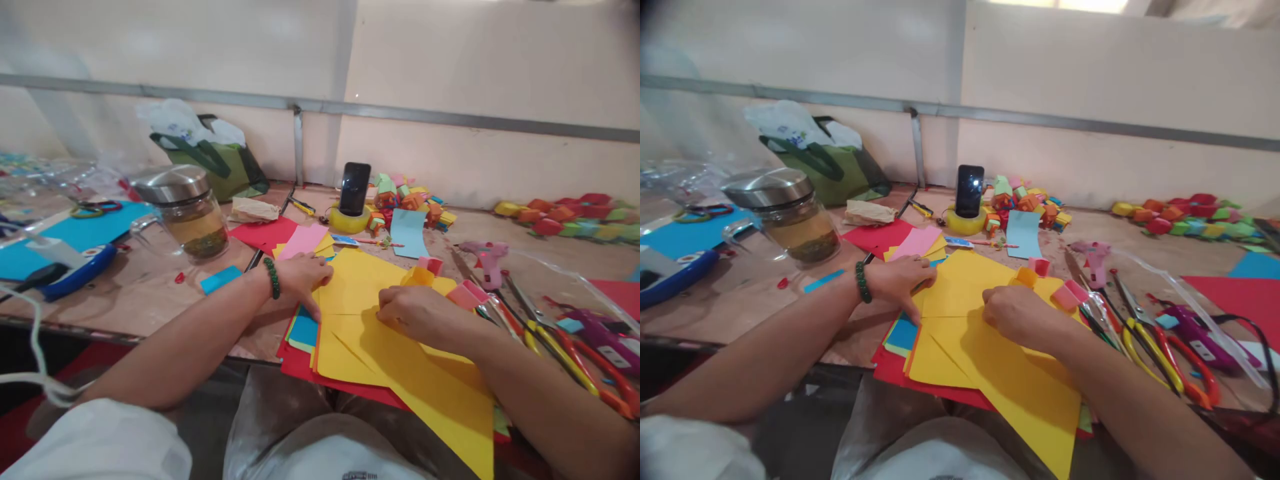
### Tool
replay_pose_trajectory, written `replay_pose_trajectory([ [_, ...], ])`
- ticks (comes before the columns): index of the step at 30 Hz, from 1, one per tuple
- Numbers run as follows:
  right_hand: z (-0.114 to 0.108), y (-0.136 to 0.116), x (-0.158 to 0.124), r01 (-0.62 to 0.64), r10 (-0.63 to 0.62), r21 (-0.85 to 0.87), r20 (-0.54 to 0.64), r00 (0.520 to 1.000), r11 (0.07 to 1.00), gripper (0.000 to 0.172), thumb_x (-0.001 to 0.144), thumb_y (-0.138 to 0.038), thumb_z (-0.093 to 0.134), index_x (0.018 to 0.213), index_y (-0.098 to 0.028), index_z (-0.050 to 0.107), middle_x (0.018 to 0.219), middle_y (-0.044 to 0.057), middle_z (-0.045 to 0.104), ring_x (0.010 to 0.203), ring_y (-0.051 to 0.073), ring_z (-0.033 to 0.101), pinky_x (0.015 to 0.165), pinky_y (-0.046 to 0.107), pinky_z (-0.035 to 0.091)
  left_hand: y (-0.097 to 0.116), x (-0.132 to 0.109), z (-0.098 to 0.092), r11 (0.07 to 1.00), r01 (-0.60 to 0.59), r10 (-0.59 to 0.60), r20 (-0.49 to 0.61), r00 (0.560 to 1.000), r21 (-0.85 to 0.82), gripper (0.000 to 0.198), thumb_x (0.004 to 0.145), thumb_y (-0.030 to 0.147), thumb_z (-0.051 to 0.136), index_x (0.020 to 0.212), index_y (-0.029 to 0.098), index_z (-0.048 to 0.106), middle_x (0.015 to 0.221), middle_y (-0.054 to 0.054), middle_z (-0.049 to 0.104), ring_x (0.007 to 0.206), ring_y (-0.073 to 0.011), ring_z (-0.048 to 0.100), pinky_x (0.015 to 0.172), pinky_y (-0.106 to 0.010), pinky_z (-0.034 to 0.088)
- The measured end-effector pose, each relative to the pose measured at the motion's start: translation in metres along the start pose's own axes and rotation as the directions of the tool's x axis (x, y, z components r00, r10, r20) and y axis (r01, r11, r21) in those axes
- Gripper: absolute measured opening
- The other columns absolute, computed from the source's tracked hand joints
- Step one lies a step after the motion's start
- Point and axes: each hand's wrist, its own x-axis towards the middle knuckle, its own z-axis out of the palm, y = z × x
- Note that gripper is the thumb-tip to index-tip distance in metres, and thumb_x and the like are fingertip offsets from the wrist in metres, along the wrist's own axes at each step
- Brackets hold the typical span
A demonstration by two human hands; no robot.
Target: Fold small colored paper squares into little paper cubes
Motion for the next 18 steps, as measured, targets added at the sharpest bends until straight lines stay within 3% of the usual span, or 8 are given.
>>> replay_pose_trajectory([
  [3, -0.011, -0.003, -0.003, -0.086, 0.086, 0.019, 0.025, 0.996, 0.996, 0.022, 0.079, -0.005, 0.049, 0.064, -0.013, 0.065, 0.080, 0.009, 0.068, 0.069, 0.014, 0.060, 0.055, 0.025, 0.029, -0.014, -0.004, 0.001, 0.997, 0.013, -0.010, 0.038, 0.999, -0.081, 0.052, 0.052, 0.061, 0.079, 0.071, 0.020, 0.052, 0.072, 0.000, 0.056, 0.072, -0.0197, 0.049, 0.064, -0.027, 0.031],
  [5, -0.017, -0.005, -0.002, -0.123, 0.123, 0.015, 0.023, 0.992, 0.992, 0.021, 0.078, -0.005, 0.050, 0.064, -0.013, 0.063, 0.078, 0.009, 0.068, 0.068, 0.015, 0.060, 0.055, 0.025, 0.029, -0.023, 0.002, 0.005, 0.985, 0.038, -0.027, 0.071, 0.997, -0.169, 0.047, 0.061, 0.062, 0.073, 0.070, 0.020, 0.054, 0.066, 0.002, 0.054, 0.065, -0.0169, 0.048, 0.061, -0.026, 0.032],
  [8, -0.019, -0.006, 0.000, -0.134, 0.134, -0.003, 0.006, 0.991, 0.991, 0.021, 0.076, -0.002, 0.051, 0.065, -0.014, 0.063, 0.076, 0.009, 0.068, 0.066, 0.014, 0.060, 0.053, 0.025, 0.030, -0.024, 0.018, 0.015, 0.973, 0.043, -0.102, -0.252, 0.962, -0.228, 0.044, 0.070, 0.060, 0.066, 0.086, 0.019, 0.060, 0.080, -0.002, 0.059, 0.076, -0.0186, 0.053, 0.067, -0.028, 0.037],
  [10, -0.017, -0.005, 0.002, -0.123, 0.123, -0.017, -0.007, 0.992, 0.992, 0.021, 0.076, -0.002, 0.051, 0.067, -0.014, 0.066, 0.076, 0.008, 0.069, 0.065, 0.015, 0.061, 0.051, 0.025, 0.029, -0.014, 0.024, 0.020, 0.972, -0.022, -0.058, -0.325, 0.944, -0.235, 0.052, 0.064, 0.056, 0.073, 0.098, 0.019, 0.060, 0.093, -0.005, 0.059, 0.085, -0.0213, 0.054, 0.072, -0.030, 0.040],
  [12, -0.013, -0.003, 0.006, -0.095, 0.094, -0.011, -0.059, 0.994, 0.995, 0.022, 0.079, -0.003, 0.051, 0.072, -0.015, 0.068, 0.080, 0.008, 0.069, 0.070, 0.016, 0.062, 0.052, 0.025, 0.033, -0.001, 0.026, 0.024, 0.969, 0.009, -0.078, -0.271, 0.959, -0.248, 0.058, 0.058, 0.051, 0.078, 0.102, 0.019, 0.059, 0.089, -0.004, 0.057, 0.081, -0.0211, 0.053, 0.069, -0.030, 0.041],
  [14, -0.005, 0.001, 0.011, -0.040, 0.043, 0.019, -0.189, 0.981, 0.999, 0.022, 0.081, -0.004, 0.052, 0.083, -0.016, 0.070, 0.091, 0.010, 0.070, 0.083, 0.019, 0.064, 0.061, 0.025, 0.041, 0.010, 0.024, 0.024, 0.951, 0.071, -0.136, -0.203, 0.970, -0.300, 0.054, 0.059, 0.046, 0.077, 0.101, 0.018, 0.057, 0.082, -0.001, 0.056, 0.074, -0.0188, 0.051, 0.064, -0.028, 0.040],
  [18, 0.012, 0.016, 0.024, 0.028, -0.002, 0.053, -0.428, 0.904, 0.998, 0.031, 0.083, -0.013, 0.060, 0.113, -0.011, 0.064, 0.114, 0.015, 0.066, 0.104, 0.026, 0.060, 0.085, 0.036, 0.048, 0.016, 0.020, 0.021, 0.907, 0.098, -0.164, -0.131, 0.978, -0.409, 0.048, 0.064, 0.037, 0.071, 0.106, 0.019, 0.056, 0.075, 0.003, 0.054, 0.069, -0.0163, 0.048, 0.061, -0.027, 0.038],
])
